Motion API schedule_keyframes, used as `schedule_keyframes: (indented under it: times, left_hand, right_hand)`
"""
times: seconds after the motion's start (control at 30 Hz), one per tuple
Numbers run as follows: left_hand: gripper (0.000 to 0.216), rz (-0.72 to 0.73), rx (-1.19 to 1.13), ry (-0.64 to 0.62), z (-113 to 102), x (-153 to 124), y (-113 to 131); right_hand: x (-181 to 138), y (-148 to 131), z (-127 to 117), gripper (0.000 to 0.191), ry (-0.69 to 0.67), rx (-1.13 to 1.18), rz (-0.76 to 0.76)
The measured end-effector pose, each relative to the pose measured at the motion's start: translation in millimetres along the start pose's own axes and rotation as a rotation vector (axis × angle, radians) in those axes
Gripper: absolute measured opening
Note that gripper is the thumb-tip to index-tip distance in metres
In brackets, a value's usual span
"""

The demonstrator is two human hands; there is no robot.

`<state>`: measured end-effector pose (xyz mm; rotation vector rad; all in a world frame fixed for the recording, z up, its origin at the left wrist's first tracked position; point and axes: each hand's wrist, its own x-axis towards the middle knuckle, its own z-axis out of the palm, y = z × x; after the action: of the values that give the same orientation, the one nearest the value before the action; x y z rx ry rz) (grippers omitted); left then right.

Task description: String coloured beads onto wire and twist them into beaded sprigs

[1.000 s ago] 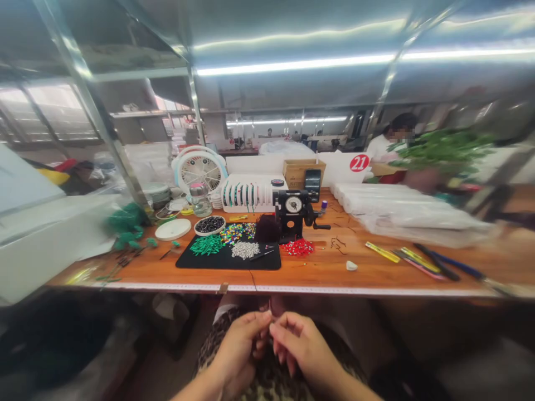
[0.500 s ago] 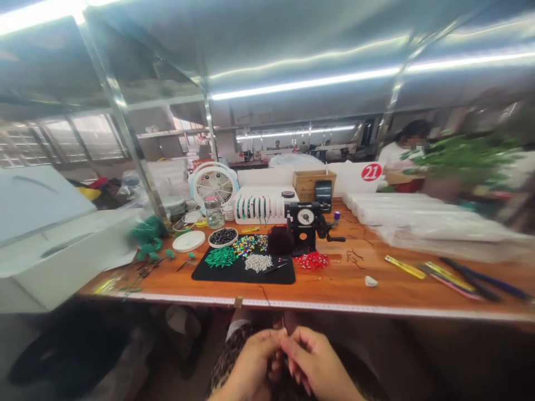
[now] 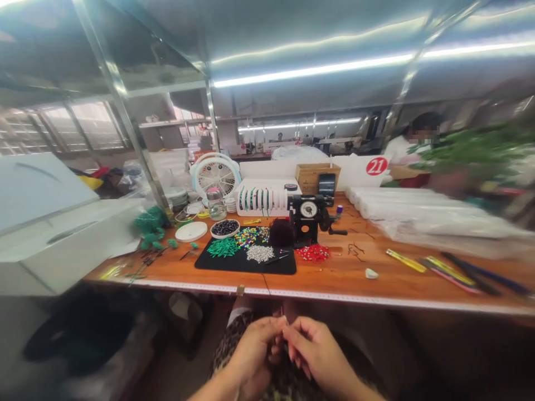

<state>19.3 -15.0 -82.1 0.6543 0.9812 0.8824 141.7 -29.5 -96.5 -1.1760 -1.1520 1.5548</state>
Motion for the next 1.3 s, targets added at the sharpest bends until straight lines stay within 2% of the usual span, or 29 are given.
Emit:
schedule_keyframes:
  times: [0.4,0.73,1.3]
  left_hand:
    - [0.038,0.02,0.036,-0.008,-3.0,0.0,-5.4]
    - [0.039,-0.009,0.043,0.015,-2.4,-2.6,-4.2]
    - [0.038,-0.014,0.016,-0.016,-1.7,-2.3,-2.8]
  right_hand:
    - [-1.3,-0.9,-2.8,0.054,-0.034,-0.025,-0.012]
    - [-3.3,3.1,-2.7,0.054,-0.011,-0.047,0.026]
    - [-2.4,2.6,-2.7,0.053,-0.038,-0.045,-0.057]
